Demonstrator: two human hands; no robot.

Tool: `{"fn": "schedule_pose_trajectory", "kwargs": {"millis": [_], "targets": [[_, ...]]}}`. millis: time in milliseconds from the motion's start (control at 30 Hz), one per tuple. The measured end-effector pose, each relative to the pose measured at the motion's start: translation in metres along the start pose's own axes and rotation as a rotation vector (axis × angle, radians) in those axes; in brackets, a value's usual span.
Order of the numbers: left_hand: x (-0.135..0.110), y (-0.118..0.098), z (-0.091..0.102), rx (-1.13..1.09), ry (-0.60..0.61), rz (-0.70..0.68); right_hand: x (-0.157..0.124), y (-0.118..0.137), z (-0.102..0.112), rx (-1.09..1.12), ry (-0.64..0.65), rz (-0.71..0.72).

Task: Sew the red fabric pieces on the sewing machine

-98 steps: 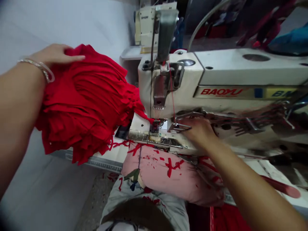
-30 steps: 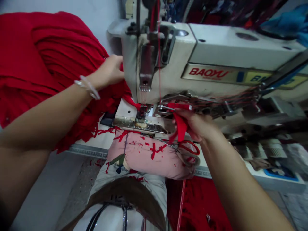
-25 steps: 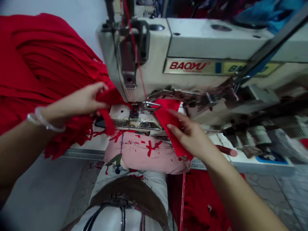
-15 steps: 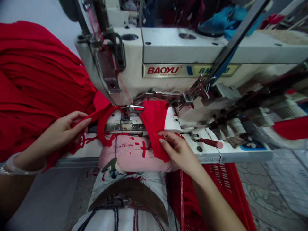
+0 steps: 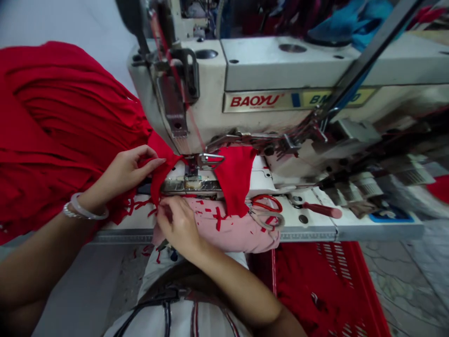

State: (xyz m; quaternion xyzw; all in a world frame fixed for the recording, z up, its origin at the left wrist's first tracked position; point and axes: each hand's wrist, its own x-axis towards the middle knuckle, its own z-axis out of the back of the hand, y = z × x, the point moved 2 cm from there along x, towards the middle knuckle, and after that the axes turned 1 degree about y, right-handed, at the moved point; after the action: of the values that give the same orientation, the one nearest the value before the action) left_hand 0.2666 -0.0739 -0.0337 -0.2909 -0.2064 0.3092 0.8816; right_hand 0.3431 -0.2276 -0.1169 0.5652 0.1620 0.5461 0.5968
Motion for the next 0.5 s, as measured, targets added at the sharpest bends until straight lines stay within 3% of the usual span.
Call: {"fn": "schedule_pose_trajectory", "kwargs": {"millis": [67, 133, 267, 300, 367, 500], "targets": [[0.004, 0.006, -0.004, -0.053, 0.023, 0.018, -0.003, 0.016, 0.02, 0.012, -0.075, 0.103], [0.006, 0.01, -0.008, -0.105, 0.055, 0.026, -0.009, 0.028, 0.037, 0.029, -0.033, 0.169], [0.002, 0.011, -0.012, -0.063, 0.086, -0.006, -0.025, 0.022, 0.049, -0.221, 0.387, 0.202], [0.0, 0.01, -0.01, -0.034, 0.085, -0.012, -0.026, 0.016, 0.052, -0.322, 0.43, 0.2], [-0.007, 0.009, -0.003, 0.052, 0.064, -0.012, -0.021, 0.007, 0.064, -0.544, 0.34, 0.207], [-0.028, 0.009, 0.025, 0.31, -0.012, -0.005, 0.005, -0.006, 0.104, -1.1, -0.008, 0.189]]}}
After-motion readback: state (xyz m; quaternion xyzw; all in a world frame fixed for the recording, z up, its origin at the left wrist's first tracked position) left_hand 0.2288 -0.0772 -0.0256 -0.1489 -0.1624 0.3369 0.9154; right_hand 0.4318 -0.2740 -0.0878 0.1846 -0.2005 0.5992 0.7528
